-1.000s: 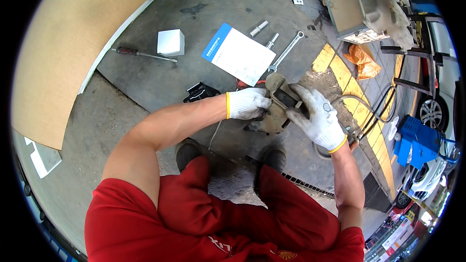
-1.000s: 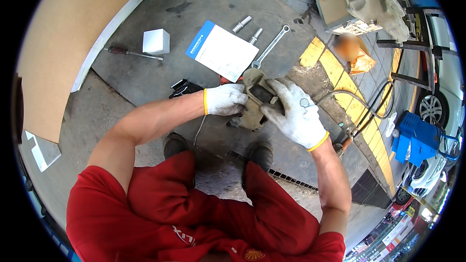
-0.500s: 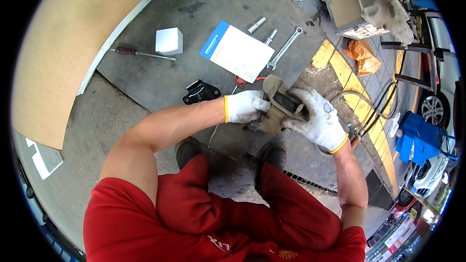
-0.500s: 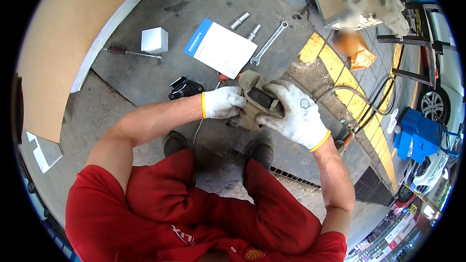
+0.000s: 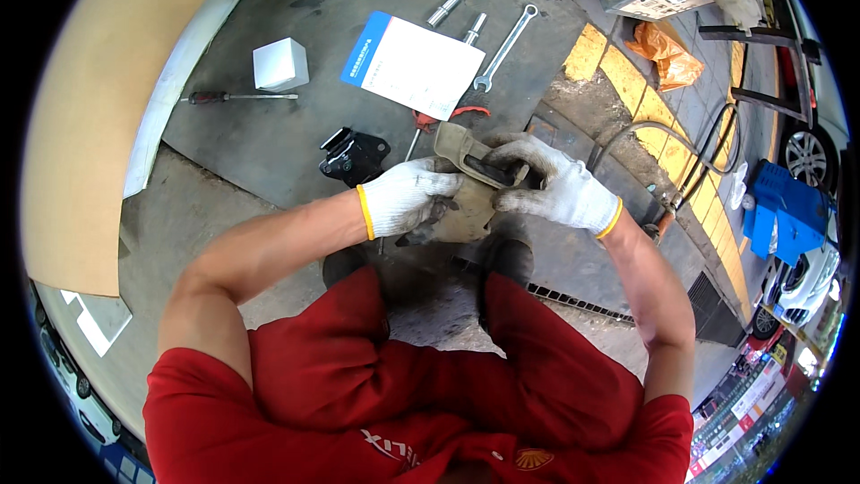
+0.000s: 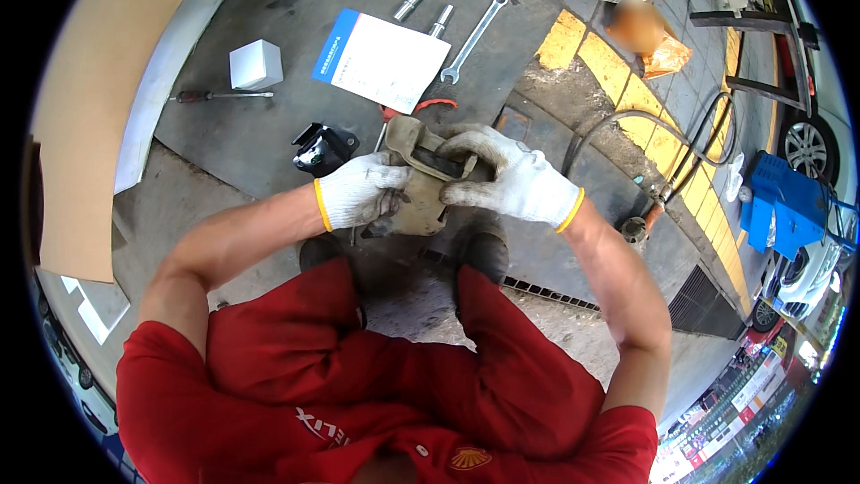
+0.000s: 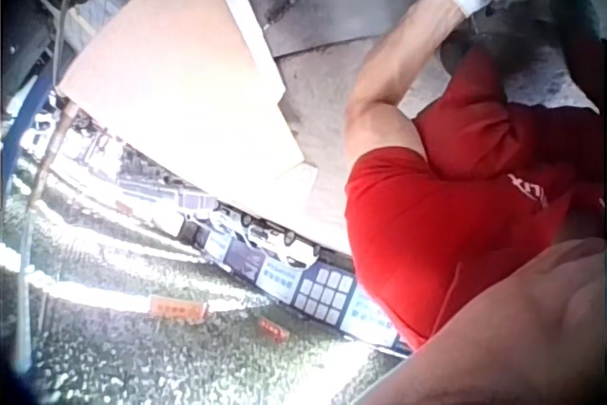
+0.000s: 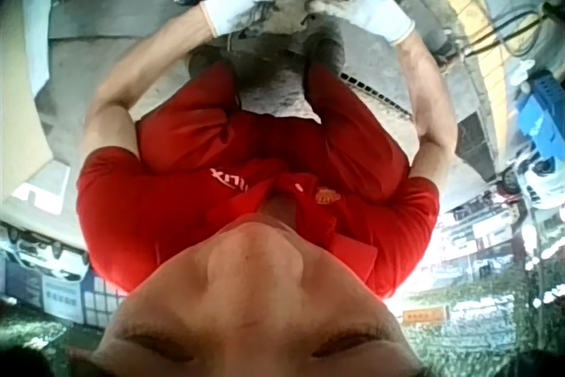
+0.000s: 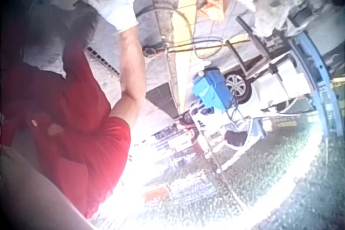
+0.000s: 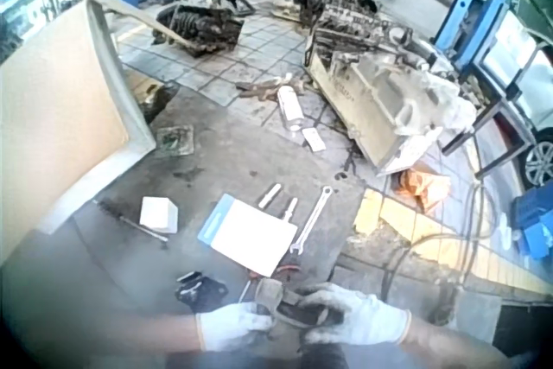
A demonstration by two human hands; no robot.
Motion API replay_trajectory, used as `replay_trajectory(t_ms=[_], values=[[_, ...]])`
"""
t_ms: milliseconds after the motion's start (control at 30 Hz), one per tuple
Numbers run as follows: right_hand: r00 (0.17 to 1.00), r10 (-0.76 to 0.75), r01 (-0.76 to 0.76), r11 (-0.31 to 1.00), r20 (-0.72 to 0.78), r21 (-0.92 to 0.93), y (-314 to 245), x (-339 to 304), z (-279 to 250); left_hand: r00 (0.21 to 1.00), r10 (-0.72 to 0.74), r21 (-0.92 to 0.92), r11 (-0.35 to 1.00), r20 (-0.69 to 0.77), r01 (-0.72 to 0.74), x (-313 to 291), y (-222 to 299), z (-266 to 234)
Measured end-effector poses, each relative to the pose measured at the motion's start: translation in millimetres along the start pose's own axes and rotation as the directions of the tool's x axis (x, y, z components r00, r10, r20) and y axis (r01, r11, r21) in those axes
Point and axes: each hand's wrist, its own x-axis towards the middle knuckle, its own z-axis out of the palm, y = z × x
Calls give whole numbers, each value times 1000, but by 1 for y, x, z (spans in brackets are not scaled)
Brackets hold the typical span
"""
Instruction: The person uses a screwdriver to adjust a bolt on a metal mechanical part held in their left hand. They repeatedly insert and turn the screwdriver, then inspect the part by turning it over and examining its interior surfaces.
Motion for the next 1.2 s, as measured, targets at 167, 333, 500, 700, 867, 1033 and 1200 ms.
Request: replay_trajectory(t_ms=[167, 333, 500, 700, 867, 1033, 1200], values=[[997, -76, 81, 923, 28, -377, 13, 4, 12, 995, -45, -7, 999, -88, 44, 4, -19, -8], [996, -25, 64, 846, 80, -530, 20, 10, 3, 994, -12, -55, 998, -108, 6, 14, -23, -13], [987, 146, -108, 918, 71, -382, 17, 12, 1, 994, -50, -58, 997, -98, 45, 31, -19, -19], [954, 294, -278, 940, 59, -198, 27, 9, 1, 985, -125, -75, 990, -122, 116, 41, -12, -10], [967, 244, -223, 950, 70, -220, 37, 10, 1, 975, -126, -67, 991, -182, 116, 48, -13, -10], [970, 236, -218, 951, 63, -219, 42, 7, 3, 970, -119, 25, 992, -212, 127, 45, -15, -5], [980, 180, -155, 956, 83, -248, 39, 4, 0, 975, -135, -36, 991, -175, 131, 30, -13, 2]])
